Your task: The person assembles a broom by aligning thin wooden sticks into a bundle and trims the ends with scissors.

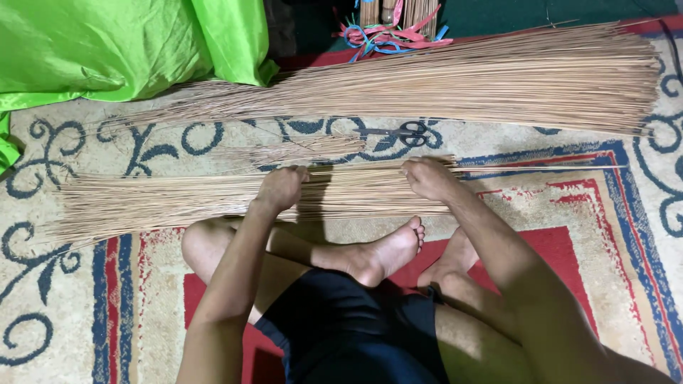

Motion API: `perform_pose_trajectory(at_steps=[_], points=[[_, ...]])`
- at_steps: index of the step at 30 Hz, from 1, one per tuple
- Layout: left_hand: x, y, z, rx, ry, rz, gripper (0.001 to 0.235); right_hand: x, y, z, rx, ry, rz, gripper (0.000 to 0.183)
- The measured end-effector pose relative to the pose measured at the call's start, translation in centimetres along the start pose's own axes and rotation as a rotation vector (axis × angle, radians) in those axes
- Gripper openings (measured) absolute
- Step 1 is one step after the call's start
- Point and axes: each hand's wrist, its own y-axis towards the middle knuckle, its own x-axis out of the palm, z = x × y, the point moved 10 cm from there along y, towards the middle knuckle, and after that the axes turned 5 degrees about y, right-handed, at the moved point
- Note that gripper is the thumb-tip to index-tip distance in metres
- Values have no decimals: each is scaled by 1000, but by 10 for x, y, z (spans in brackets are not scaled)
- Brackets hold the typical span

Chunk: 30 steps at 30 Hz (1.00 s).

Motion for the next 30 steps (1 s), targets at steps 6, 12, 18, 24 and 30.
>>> perform_pose_trajectory(at_steps=[6,12,18,24,30], points=[[-33,2,81,89,116,66,34,27,13,-18,-12,90,15,26],[-26,20,145,134,124,71,29,21,18,-87,-50,26,46,22],[-17,-2,63,-8,112,-74,41,6,4,-23,-49,-55,104,26],[-1,-8,-20,-40,52,47,30,-1,-16,35,-19,-291,192,20],[-7,10,64,67,57,42,25,37,12,-7,-97,-63,211,22]])
